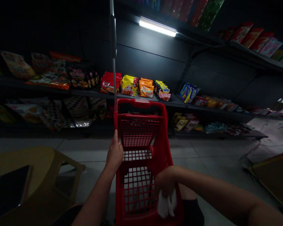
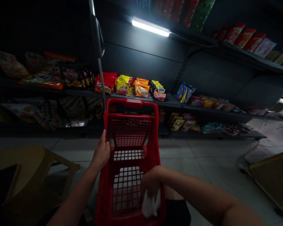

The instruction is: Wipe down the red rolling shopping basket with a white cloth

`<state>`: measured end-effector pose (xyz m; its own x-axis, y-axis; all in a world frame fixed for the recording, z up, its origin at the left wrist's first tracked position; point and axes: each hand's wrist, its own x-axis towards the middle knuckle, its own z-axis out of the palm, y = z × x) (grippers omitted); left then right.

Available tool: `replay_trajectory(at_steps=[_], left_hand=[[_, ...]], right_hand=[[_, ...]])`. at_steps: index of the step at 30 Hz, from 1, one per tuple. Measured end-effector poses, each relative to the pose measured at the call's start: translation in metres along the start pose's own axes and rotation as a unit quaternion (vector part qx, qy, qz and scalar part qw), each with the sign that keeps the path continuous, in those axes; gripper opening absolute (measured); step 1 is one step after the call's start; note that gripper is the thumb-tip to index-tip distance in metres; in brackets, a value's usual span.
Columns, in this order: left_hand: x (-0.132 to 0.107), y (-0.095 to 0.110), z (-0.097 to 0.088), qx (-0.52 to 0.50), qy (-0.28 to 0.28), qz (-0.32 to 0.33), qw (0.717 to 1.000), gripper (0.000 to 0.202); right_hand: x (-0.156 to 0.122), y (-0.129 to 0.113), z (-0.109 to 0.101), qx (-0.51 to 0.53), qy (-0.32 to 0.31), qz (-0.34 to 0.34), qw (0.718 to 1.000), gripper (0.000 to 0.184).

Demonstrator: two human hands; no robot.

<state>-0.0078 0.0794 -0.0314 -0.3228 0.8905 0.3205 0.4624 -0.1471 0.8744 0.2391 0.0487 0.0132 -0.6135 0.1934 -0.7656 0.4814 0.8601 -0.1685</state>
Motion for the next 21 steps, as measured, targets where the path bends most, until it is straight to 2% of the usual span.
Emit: replay_trajectory(at_steps=[1, 2, 3, 4, 6, 7, 8, 10, 12, 13, 15, 16, 17, 19, 20, 21], left_hand=[[0.000, 0.001, -0.001, 0.004, -0.003, -0.001, 1.000, 0.070], [0.000, 0.001, -0.002, 0.009, -0.006, -0.003, 1.000, 0.071], [0.000, 0.002, -0.003, 0.013, -0.009, -0.005, 1.000, 0.071], [0.000, 0.002, -0.004, 0.017, -0.011, -0.006, 1.000, 0.071], [0.001, 0.002, -0.006, 0.025, -0.013, -0.010, 1.000, 0.071], [0.002, 0.001, -0.007, 0.031, -0.016, -0.014, 0.999, 0.070], [0.004, 0.001, -0.009, 0.037, -0.018, -0.020, 0.999, 0.070], [0.008, -0.001, -0.013, 0.051, -0.022, -0.029, 0.998, 0.071], [0.015, -0.003, -0.018, 0.068, -0.024, -0.026, 0.997, 0.071], [0.018, -0.004, -0.021, 0.080, -0.025, -0.024, 0.996, 0.071], [0.025, -0.005, -0.026, 0.116, -0.033, -0.034, 0.992, 0.071], [0.028, -0.006, -0.029, 0.137, -0.039, -0.047, 0.989, 0.072], [0.030, -0.007, -0.031, 0.156, -0.045, -0.060, 0.985, 0.072], [0.034, -0.009, -0.034, 0.183, -0.050, -0.074, 0.979, 0.074], [0.035, -0.010, -0.036, 0.189, -0.048, -0.070, 0.978, 0.075], [0.036, -0.011, -0.037, 0.188, -0.045, -0.062, 0.979, 0.075]], right_hand=[[-0.012, 0.005, -0.010, 0.007, 0.017, -0.033, 0.999, 0.039], [-0.026, 0.016, -0.025, 0.006, 0.062, -0.036, 0.997, 0.039], [-0.041, 0.033, -0.042, -0.019, 0.165, 0.019, 0.986, 0.039], [-0.055, 0.053, -0.060, -0.042, 0.267, 0.076, 0.960, 0.036], [-0.075, 0.096, -0.089, -0.055, 0.425, 0.180, 0.886, 0.032], [-0.080, 0.116, -0.096, -0.047, 0.469, 0.207, 0.857, 0.032], [-0.080, 0.131, -0.098, -0.036, 0.489, 0.214, 0.845, 0.030], [-0.067, 0.142, -0.083, -0.002, 0.509, 0.190, 0.839, 0.027], [-0.043, 0.125, -0.047, 0.049, 0.549, 0.139, 0.823, 0.028], [-0.031, 0.107, -0.024, 0.084, 0.586, 0.112, 0.798, 0.028], [-0.012, 0.057, 0.025, 0.165, 0.678, 0.044, 0.715, 0.026], [-0.007, 0.029, 0.049, 0.193, 0.706, 0.001, 0.682, 0.024], [-0.005, 0.003, 0.070, 0.210, 0.717, -0.040, 0.664, 0.023], [-0.011, -0.037, 0.102, 0.235, 0.693, -0.086, 0.676, 0.020], [-0.017, -0.047, 0.111, 0.231, 0.671, -0.113, 0.696, 0.017], [-0.023, -0.049, 0.114, 0.220, 0.637, -0.136, 0.726, 0.017]])
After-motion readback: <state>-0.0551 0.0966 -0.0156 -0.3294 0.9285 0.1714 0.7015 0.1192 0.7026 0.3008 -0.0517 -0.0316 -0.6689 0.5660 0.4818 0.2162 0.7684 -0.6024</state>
